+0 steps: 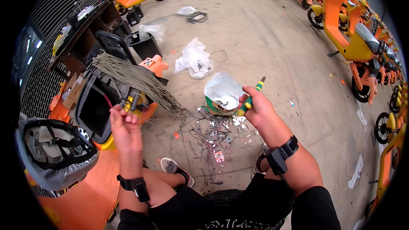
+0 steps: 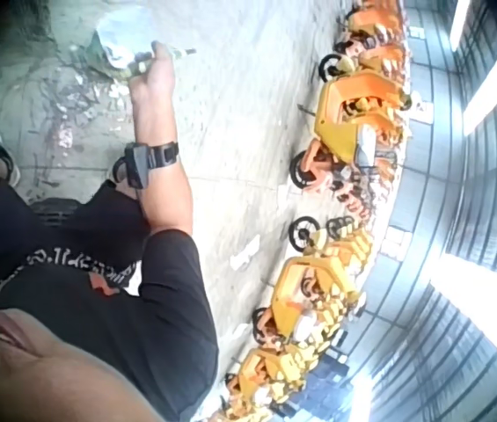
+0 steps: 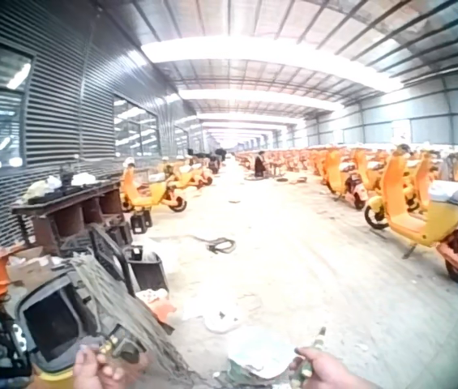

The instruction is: The person strips insulation from the ends of several thin wires using a wire stripper and twists the exposed copper strands together by hand.

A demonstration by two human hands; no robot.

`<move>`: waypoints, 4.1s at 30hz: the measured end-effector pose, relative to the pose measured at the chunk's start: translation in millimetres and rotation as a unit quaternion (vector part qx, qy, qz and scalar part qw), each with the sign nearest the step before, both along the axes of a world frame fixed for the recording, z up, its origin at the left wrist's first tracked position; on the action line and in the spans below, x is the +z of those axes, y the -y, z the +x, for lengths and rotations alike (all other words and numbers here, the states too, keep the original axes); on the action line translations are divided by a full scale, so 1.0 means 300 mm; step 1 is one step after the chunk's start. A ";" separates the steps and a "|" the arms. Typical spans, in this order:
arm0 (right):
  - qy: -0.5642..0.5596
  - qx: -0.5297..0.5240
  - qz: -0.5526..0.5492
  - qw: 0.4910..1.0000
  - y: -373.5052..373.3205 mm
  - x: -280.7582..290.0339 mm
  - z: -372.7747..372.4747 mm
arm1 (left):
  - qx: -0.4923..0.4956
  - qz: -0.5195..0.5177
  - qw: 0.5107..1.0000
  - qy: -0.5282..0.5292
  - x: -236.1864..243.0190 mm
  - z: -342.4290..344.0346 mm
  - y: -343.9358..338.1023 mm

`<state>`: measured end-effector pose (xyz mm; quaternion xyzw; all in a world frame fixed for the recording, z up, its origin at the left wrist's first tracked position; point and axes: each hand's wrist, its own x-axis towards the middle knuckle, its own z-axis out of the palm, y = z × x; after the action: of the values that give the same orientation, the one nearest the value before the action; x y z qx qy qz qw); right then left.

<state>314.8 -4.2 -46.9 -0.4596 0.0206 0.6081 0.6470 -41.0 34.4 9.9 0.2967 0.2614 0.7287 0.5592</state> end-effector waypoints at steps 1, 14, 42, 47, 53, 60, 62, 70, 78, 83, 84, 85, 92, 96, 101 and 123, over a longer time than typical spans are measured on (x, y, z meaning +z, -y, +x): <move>0.014 -0.002 0.001 1.000 0.011 0.003 -0.003 | -0.012 -0.021 0.999 -0.021 0.001 0.016 0.008; 0.226 0.284 0.186 0.913 0.187 0.159 -0.213 | -0.201 -0.153 0.941 -0.225 0.022 0.142 0.070; 0.281 0.476 0.254 0.794 0.243 0.139 -0.265 | -0.228 -0.144 0.939 -0.214 0.033 0.169 0.082; 0.275 0.477 0.250 0.796 0.245 0.137 -0.272 | -0.280 -0.148 0.913 -0.256 0.026 0.185 0.092; 0.301 0.472 0.245 0.791 0.248 0.155 -0.274 | -0.302 -0.140 0.898 -0.287 0.013 0.193 0.098; 0.346 0.476 0.219 0.778 0.244 0.168 -0.278 | -0.307 -0.160 0.898 -0.272 0.015 0.194 0.101; 0.349 0.474 0.217 0.779 0.247 0.163 -0.276 | -0.310 -0.165 0.897 -0.268 0.022 0.195 0.100; 0.378 0.460 0.231 0.769 0.252 0.152 -0.275 | -0.304 -0.175 0.898 -0.267 0.028 0.200 0.103; 0.380 0.453 0.236 0.771 0.254 0.183 -0.279 | -0.301 -0.175 0.900 -0.261 0.031 0.197 0.102; 0.383 0.449 0.237 0.772 0.253 0.172 -0.279 | -0.301 -0.170 0.900 -0.266 0.033 0.196 0.102; 0.377 0.446 0.236 0.777 0.255 0.173 -0.282 | -0.300 -0.170 0.900 -0.267 0.033 0.198 0.103; 0.371 0.444 0.236 0.781 0.256 0.175 -0.284 | -0.299 -0.169 0.900 -0.270 0.035 0.197 0.103; 0.368 0.452 0.218 0.783 0.253 0.175 -0.282 | -0.303 -0.174 0.898 -0.266 0.025 0.196 0.102; 0.374 0.448 0.228 0.779 0.252 0.172 -0.283 | -0.305 -0.172 0.900 -0.259 0.031 0.195 0.102; 0.381 0.442 0.229 0.779 0.255 0.166 -0.285 | -0.304 -0.170 0.904 -0.249 0.021 0.188 0.099; 0.435 0.426 0.223 0.762 0.256 0.147 -0.280 | -0.290 -0.114 0.892 -0.328 0.003 0.189 0.098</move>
<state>230.7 -81.0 -2.9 -0.4792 -0.5964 0.5435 0.3454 15.7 5.1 10.9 0.5155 0.4131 0.3608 0.6584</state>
